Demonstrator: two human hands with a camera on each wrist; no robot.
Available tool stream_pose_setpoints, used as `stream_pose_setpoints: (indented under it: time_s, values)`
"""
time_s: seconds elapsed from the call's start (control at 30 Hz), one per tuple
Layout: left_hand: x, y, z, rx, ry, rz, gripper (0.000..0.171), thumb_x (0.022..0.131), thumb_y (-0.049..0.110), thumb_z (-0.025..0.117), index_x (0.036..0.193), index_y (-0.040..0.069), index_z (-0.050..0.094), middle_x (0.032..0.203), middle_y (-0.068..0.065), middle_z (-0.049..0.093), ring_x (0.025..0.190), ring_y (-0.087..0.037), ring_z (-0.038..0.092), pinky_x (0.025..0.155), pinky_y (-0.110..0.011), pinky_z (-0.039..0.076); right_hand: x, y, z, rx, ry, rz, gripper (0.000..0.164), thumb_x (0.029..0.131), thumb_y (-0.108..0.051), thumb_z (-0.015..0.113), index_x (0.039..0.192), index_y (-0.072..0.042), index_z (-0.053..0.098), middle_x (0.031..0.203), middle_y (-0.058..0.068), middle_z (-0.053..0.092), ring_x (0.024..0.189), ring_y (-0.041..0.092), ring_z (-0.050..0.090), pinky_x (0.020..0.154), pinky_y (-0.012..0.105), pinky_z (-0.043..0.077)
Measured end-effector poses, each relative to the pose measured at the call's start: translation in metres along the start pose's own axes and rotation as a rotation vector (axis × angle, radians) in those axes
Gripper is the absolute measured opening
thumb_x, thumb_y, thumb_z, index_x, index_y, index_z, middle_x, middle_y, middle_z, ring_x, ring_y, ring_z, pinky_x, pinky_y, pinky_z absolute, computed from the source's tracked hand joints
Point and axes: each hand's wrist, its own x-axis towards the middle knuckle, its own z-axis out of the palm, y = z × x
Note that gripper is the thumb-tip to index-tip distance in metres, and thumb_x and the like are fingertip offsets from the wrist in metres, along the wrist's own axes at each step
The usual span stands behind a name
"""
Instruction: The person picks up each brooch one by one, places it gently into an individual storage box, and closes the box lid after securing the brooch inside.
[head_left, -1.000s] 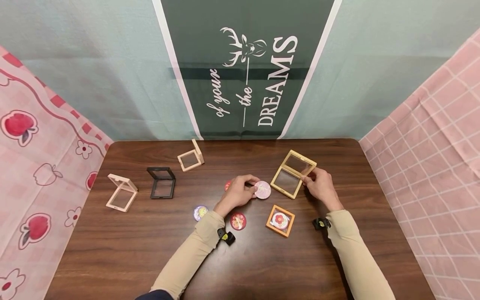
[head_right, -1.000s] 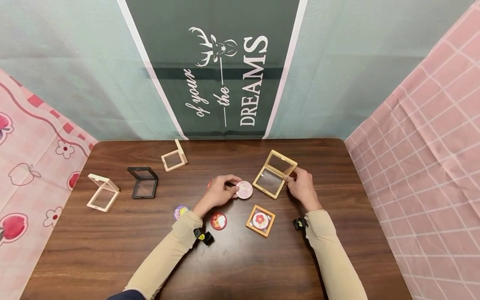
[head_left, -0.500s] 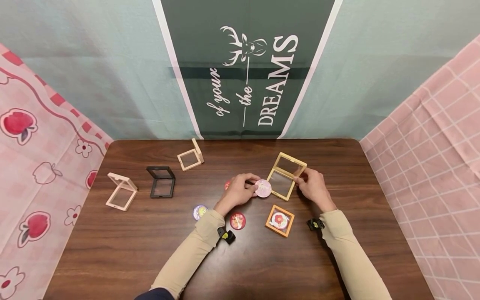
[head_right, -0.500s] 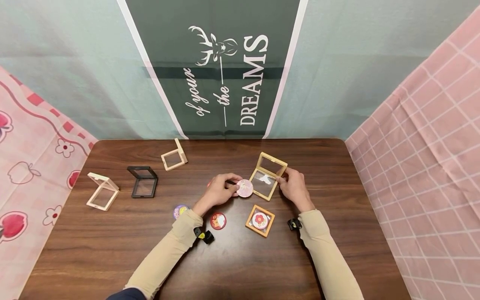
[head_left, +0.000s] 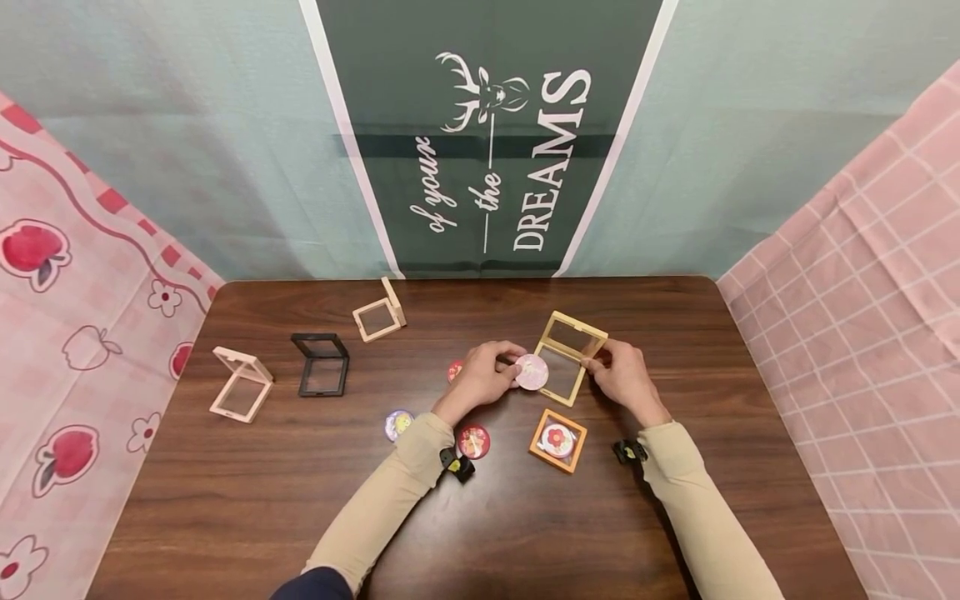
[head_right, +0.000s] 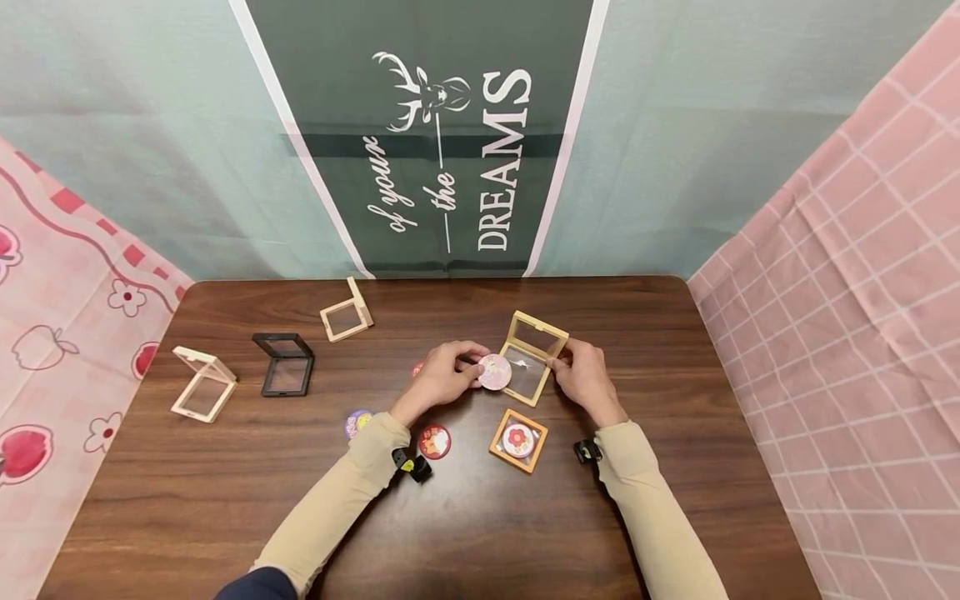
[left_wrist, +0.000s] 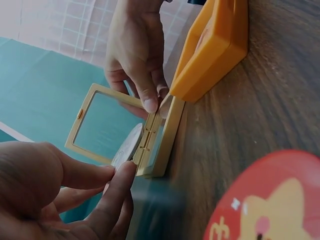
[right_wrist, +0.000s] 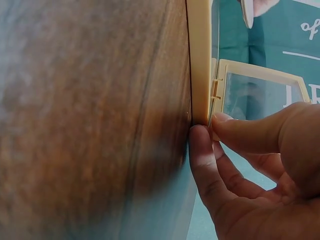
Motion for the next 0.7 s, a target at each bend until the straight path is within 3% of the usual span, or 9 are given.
stream_pose_setpoints:
  time_s: [0.43,0.7]
  values:
    - [0.013,0.007,0.006,0.003,-0.022,-0.038,0.022,0.104,0.009,0.069,0.124,0.011,0.076,0.114,-0.008,0.073,0.078,-0.004,0.071,0.07,-0.021,0.06,-0.003,0.002,-0.001,0.007,0.031,-0.037,0.007,0.095,-0.008,0.079,0.098,-0.002,0.077,0.089,0.016,0.079,0.082,0.028,0.075,0.073,0.037,0.056]
    - [0.018,0.01,0.008,0.021,-0.02,-0.023,0.023,0.103,0.009,0.069,0.125,0.011,0.076,0.114,-0.008,0.075,0.078,-0.005,0.072,0.07,-0.021,0.059,-0.007,-0.001,-0.014,0.107,0.017,-0.056,0.014,0.097,-0.013,0.079,0.105,-0.002,0.076,0.094,0.017,0.079,0.085,0.027,0.075,0.067,0.022,0.052]
